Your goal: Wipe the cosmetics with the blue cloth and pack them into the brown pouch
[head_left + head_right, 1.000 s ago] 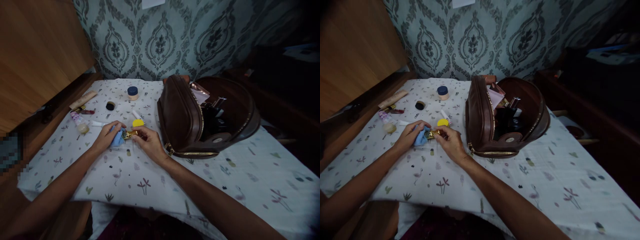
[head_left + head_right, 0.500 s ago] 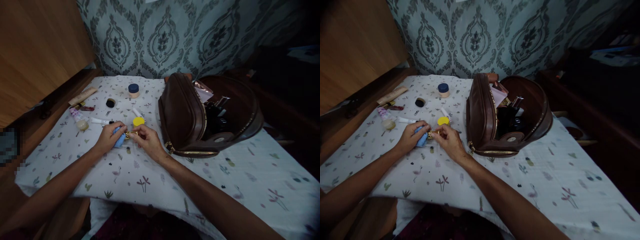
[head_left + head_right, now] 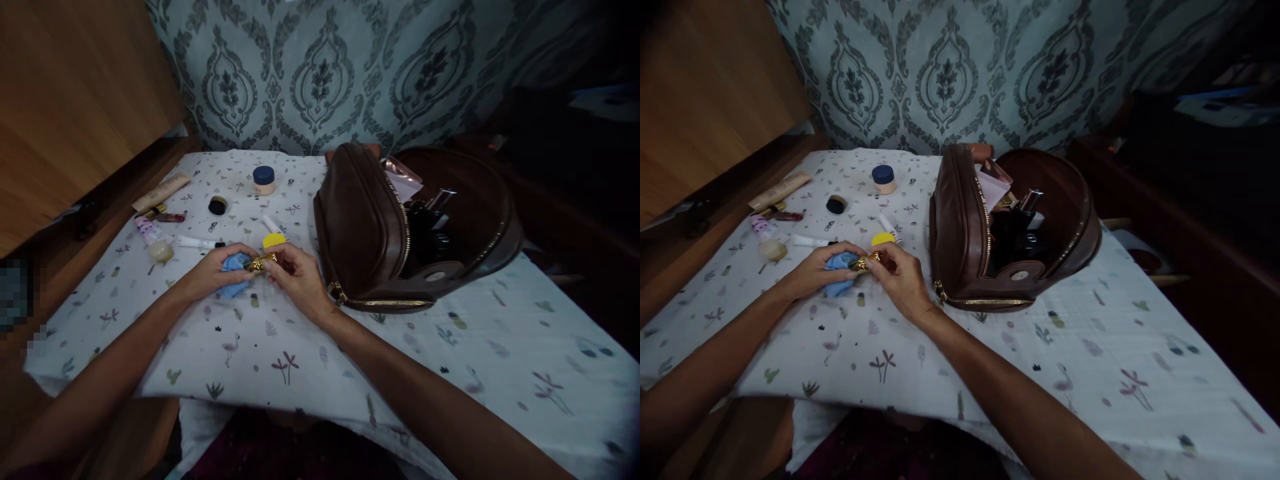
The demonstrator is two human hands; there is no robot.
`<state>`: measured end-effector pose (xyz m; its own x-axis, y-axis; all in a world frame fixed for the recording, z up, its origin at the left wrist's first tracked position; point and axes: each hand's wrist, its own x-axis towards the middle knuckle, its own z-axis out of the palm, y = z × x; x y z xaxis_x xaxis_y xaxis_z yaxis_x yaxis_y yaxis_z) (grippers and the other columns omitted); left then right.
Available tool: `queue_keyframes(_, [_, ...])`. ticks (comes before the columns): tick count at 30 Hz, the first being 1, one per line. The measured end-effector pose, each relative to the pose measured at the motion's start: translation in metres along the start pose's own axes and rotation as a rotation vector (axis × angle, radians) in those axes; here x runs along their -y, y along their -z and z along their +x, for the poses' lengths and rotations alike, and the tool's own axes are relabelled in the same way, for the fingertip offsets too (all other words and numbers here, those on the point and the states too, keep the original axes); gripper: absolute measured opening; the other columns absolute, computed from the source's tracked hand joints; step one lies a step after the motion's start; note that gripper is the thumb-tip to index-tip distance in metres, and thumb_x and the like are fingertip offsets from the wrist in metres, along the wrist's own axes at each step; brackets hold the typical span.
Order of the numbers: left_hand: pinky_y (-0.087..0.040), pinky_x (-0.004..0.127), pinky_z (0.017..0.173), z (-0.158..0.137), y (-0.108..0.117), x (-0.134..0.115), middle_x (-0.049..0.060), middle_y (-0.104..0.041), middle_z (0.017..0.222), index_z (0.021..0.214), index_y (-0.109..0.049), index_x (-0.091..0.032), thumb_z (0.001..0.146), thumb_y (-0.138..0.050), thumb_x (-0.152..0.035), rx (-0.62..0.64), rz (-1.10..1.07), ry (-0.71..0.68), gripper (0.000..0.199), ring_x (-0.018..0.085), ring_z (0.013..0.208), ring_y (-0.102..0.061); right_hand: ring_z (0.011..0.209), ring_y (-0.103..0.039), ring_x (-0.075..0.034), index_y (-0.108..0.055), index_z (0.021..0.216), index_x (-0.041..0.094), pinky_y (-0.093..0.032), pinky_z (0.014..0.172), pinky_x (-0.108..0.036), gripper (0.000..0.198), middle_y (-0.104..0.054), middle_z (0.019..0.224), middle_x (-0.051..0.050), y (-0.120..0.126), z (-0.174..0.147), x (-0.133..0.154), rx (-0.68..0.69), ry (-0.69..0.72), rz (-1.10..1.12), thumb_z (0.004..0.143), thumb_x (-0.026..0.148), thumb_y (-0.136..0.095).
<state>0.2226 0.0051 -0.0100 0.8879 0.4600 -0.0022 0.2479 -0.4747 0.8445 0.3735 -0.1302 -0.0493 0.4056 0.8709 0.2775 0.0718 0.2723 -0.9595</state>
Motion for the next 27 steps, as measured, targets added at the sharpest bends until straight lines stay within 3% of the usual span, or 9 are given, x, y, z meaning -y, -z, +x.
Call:
queue_keyframes(7, [-0.046,0.023,0.062,-0.002,0.002,0.003,-0.003,-0.063,0.078,0.100,-0.065,-0.019,0.071,-0.078,-0.049,0.080,-0.054,0.071,0.043,0.013,0.067,-0.056,0.055,-0.049,-0.010,-0.063,0.093,0.019,-0.043,0.055,-0.025,0.031,-0.054,0.066,0.005,0.003,0.004,-0.001,0.077,0.010,0.016,0.083,0.046,-0.072])
queue_keyframes(17, [-0.052,0.029,0.074,-0.006,0.009,0.010,0.004,-0.070,0.086,0.100,-0.067,-0.018,0.081,-0.073,-0.047,0.223,-0.309,0.098,0.036,0.018,0.079,-0.065,0.072,-0.056,-0.013,-0.068,0.102,0.021,-0.045,0.059,-0.024,0.021,-0.063,0.084,-0.001,0.007,0.004,0.003,0.163,0.075,0.003,0.087,0.037,-0.065])
queue_keyframes(21, [-0.052,0.029,0.071,-0.006,0.008,0.012,0.004,-0.069,0.088,0.100,-0.066,-0.018,0.077,-0.076,-0.049,0.182,-0.330,0.130,0.040,0.018,0.076,-0.064,0.074,-0.057,-0.014,-0.068,0.102,0.021,-0.045,0.058,-0.024,0.021,-0.063,0.085,-0.001,0.007,0.005,0.003,0.162,0.085,-0.007,0.087,0.036,-0.065])
queue_keyframes(27, [-0.045,0.023,0.060,-0.005,0.005,0.014,-0.002,-0.063,0.077,0.101,-0.065,-0.020,0.071,-0.080,-0.047,0.090,-0.210,0.112,0.043,0.013,0.065,-0.056,0.058,-0.052,-0.010,-0.063,0.092,0.020,-0.046,0.056,-0.025,0.031,-0.057,0.070,0.004,0.005,0.005,0.001,0.122,0.009,0.051,0.083,0.048,-0.072])
